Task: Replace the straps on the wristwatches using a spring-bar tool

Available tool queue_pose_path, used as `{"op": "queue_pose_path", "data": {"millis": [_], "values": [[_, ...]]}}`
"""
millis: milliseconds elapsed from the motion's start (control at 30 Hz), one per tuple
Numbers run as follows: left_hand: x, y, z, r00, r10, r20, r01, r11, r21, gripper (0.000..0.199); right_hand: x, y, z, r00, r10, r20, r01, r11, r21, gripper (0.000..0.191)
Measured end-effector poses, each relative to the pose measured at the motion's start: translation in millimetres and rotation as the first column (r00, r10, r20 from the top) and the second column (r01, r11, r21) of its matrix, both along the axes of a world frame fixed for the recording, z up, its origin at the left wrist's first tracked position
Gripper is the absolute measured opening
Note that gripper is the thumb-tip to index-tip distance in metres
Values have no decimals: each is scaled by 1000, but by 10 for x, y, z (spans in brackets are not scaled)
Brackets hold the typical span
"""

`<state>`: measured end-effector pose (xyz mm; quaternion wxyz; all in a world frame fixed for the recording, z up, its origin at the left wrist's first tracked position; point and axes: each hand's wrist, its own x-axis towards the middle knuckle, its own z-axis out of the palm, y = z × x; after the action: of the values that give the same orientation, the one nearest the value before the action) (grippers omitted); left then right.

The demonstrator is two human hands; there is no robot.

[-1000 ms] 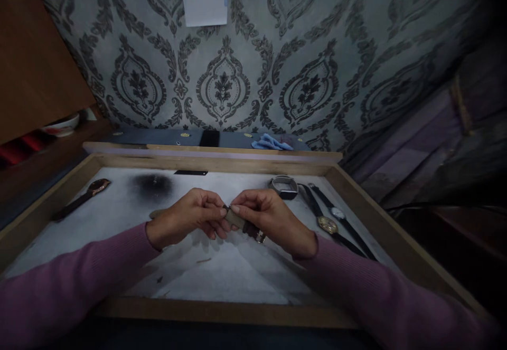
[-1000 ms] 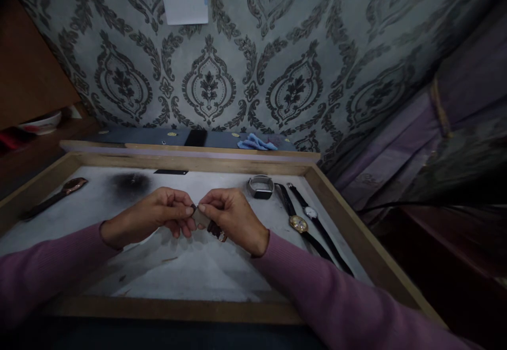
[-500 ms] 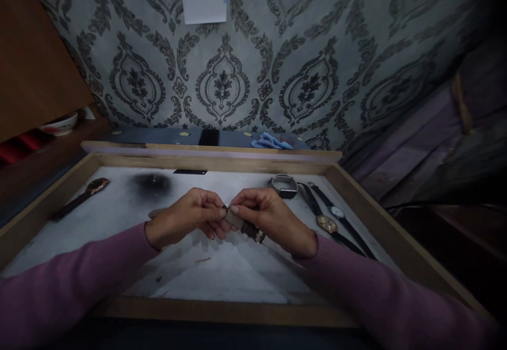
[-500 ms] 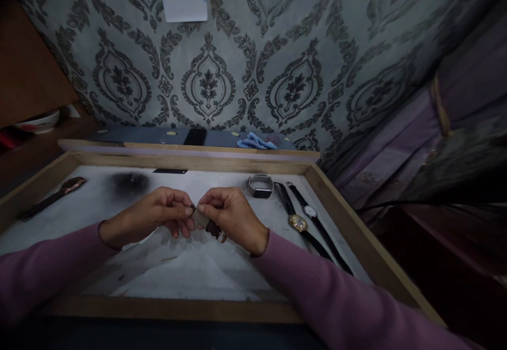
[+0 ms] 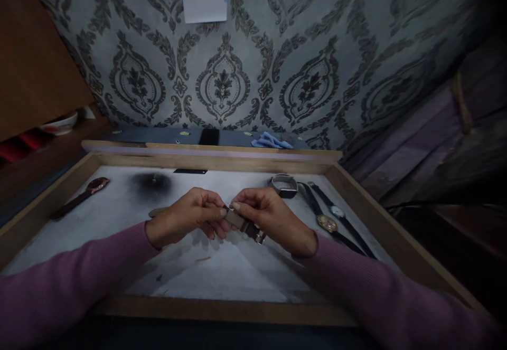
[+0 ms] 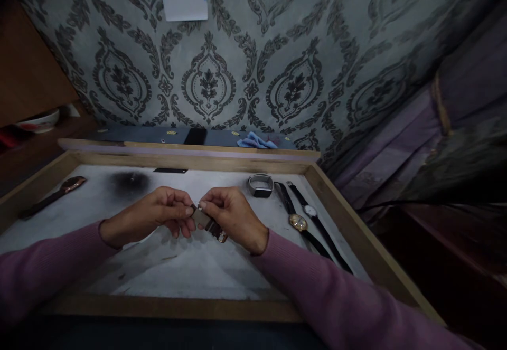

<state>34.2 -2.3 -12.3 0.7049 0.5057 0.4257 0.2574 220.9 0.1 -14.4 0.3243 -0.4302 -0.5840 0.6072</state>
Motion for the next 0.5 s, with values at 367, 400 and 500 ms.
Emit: {"op": "queue_pose_path", "data": {"millis": [367,400,500], "values": [[1,-1,-20,1000,0,5,0,1000,-2,26,9,-13,1,999,27,34,-26,999,-28,23],[0,0,-20,1000,-1,8,1,1000,-4,26,7,-15,8,999,28,37,-26,999,-32,23],[0,3,-19,1000,-2,12,2,1000,-14,26,2,-18,24,999,35,38,-34,999,-38,22]]}}
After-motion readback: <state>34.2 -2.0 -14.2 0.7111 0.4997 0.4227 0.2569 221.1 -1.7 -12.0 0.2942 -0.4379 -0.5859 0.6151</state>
